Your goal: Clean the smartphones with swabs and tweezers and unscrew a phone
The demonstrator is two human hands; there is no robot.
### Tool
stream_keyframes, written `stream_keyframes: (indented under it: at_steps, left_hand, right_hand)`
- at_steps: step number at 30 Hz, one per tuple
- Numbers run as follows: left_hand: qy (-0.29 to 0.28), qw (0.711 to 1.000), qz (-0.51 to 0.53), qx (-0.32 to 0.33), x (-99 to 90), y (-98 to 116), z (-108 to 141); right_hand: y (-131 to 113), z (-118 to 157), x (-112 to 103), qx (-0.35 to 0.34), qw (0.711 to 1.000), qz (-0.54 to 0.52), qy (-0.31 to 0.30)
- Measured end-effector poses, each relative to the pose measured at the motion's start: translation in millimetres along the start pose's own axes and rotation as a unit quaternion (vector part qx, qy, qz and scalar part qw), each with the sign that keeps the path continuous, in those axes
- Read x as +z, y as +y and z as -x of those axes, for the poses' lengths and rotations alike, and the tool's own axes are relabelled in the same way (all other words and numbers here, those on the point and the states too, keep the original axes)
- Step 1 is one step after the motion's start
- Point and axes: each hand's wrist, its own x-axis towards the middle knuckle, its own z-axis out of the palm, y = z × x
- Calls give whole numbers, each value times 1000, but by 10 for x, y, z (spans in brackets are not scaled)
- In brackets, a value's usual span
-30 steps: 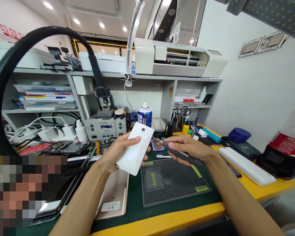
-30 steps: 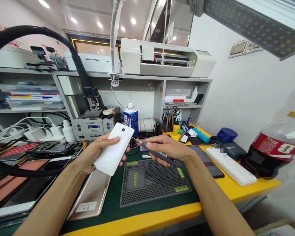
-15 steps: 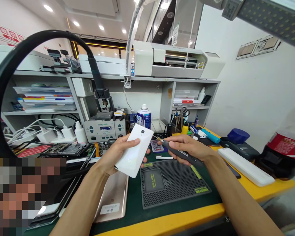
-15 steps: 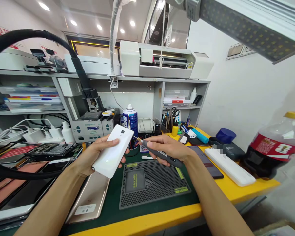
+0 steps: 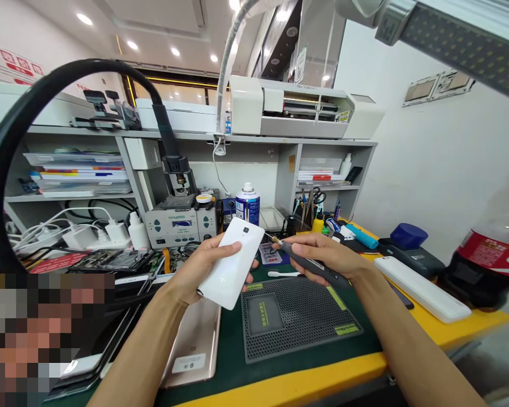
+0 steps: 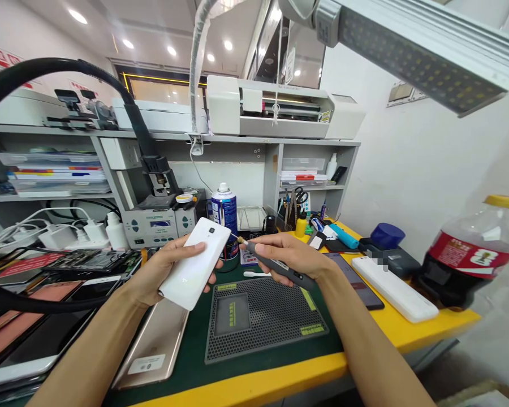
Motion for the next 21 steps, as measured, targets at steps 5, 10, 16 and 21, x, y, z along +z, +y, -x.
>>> stream_keyframes:
  at_steps: [5,10,16,21]
  left_hand:
    - [-13,1000,-9,14,-12,-25,-7]
    - [-23,999,-41,19,-31,-55,-19]
    - [-11,995,-86,41,-20,-74,-33]
    - [-11,989,-133,66,-13,-83,-44]
  right_hand:
    - [15,4,-6,-5,1000,-1,8]
    - [9,19,-8,-7,1000,-15,22]
    - [-1,29,-3,-18,1000,-18,15]
    - [-7,31,-1,-16,1000,-8,15]
